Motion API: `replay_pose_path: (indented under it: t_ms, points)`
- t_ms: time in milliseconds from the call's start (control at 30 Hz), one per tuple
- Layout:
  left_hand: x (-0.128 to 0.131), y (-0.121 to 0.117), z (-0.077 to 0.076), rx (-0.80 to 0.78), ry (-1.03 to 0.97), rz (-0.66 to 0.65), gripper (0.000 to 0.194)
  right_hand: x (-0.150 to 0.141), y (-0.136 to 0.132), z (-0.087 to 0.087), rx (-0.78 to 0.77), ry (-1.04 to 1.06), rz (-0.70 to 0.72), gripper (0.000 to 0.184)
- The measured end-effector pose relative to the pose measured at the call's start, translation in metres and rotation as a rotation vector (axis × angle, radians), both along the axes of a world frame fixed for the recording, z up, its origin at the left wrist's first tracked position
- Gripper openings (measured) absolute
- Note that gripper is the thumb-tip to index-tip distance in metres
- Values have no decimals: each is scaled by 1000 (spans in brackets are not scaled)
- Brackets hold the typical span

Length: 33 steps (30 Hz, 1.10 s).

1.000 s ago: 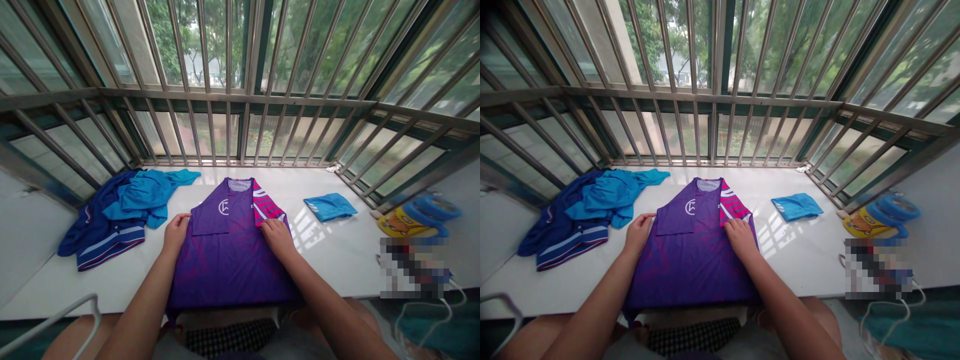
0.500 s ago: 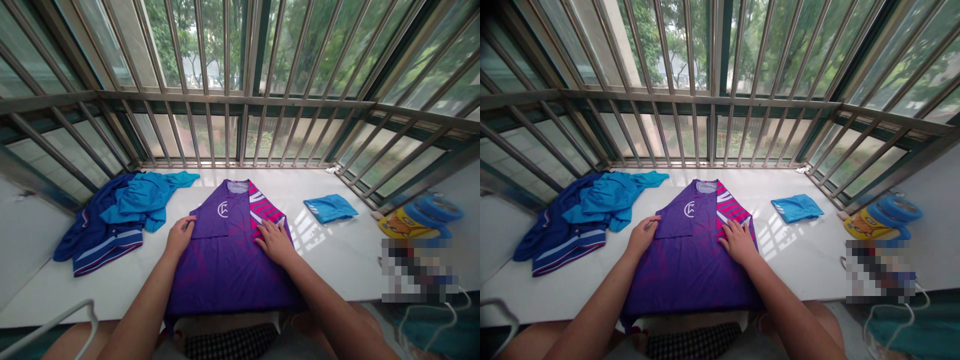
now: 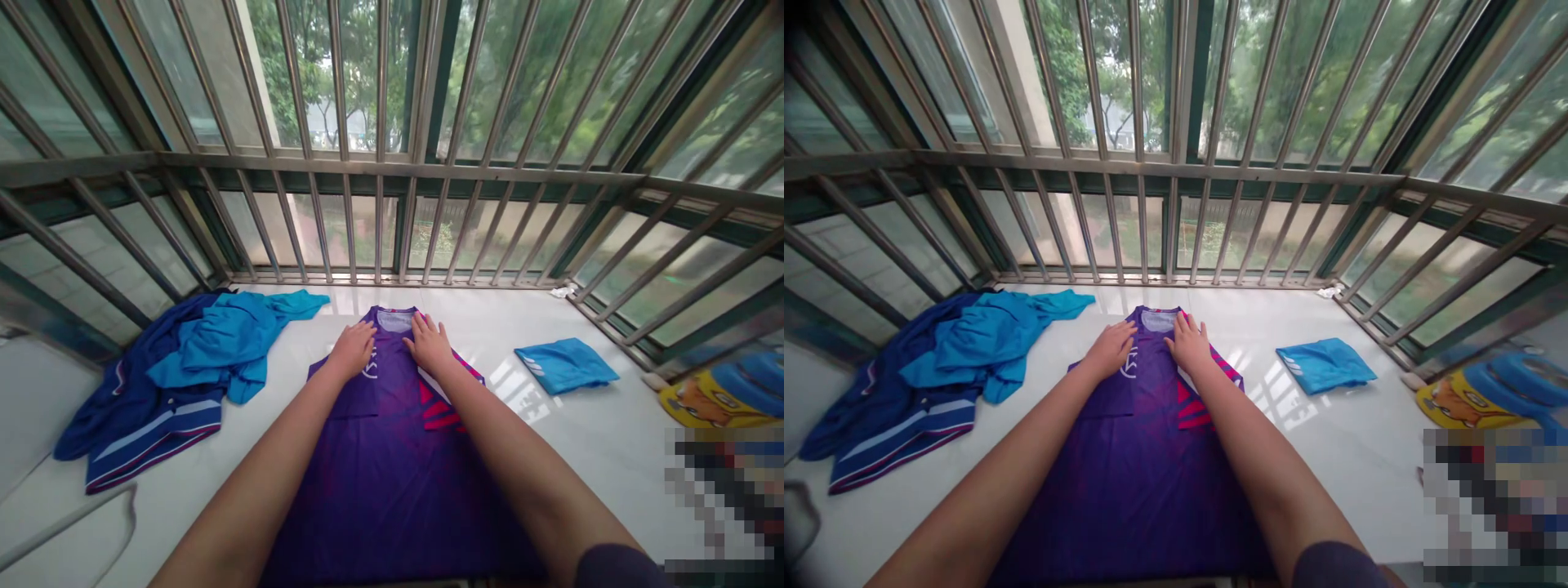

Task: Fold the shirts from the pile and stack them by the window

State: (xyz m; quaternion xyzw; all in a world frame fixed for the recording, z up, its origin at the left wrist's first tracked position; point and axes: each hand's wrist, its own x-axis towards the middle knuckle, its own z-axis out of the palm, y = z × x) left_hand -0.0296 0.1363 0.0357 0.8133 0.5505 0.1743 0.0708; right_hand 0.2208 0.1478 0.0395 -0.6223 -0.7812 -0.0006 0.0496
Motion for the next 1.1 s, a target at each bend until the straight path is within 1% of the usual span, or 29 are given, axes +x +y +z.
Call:
replay_pose_path:
  t_ms: [67, 133, 200, 267, 333, 433, 467, 533, 600, 633, 700, 900, 1000, 1100]
  points:
    - [20, 29, 1, -44, 60, 36, 49, -2, 18, -5, -13, -3, -15, 68]
    - [29, 52, -5, -64, 70, 90, 51, 0, 32, -11, -46, 2, -48, 69]
    - [29, 66, -16, -87, 78, 148, 55, 4, 42, -17, -80, 16, -96, 70]
    - [25, 72, -26, -100, 84, 190, 58, 9, 48, -23, -97, 32, -137, 73]
    - [22, 74, -33, -104, 93, 209, 62, 12, 51, -28, -97, 43, -157, 75]
    - [24, 75, -35, -88, 106, 225, 65, 13, 52, -33, -96, 50, -162, 78]
    - [25, 76, -35, -70, 108, 205, 64, 13, 52, -34, -97, 51, -162, 78]
    - [29, 79, -33, -43, 117, 125, 62, 14, 52, -36, -103, 54, -163, 80]
    - [31, 84, -33, -69, 124, 75, 63, 14, 52, -36, -112, 59, -164, 81]
    - [32, 86, -33, -98, 125, 81, 64, 14, 52, -36, -117, 62, -164, 82]
    - [32, 90, -34, -146, 124, 134, 68, 14, 52, -36, -122, 67, -162, 83]
    - [30, 89, -35, -176, 153, 208, 75, 17, 57, -34, -170, 94, -151, 86]
    - [24, 84, -33, -190, 166, 236, 79, 33, 58, -31, -225, 114, -188, 83]
    - [17, 79, -32, -194, 170, 240, 79, 56, 52, -28, -241, 87, -251, 80]
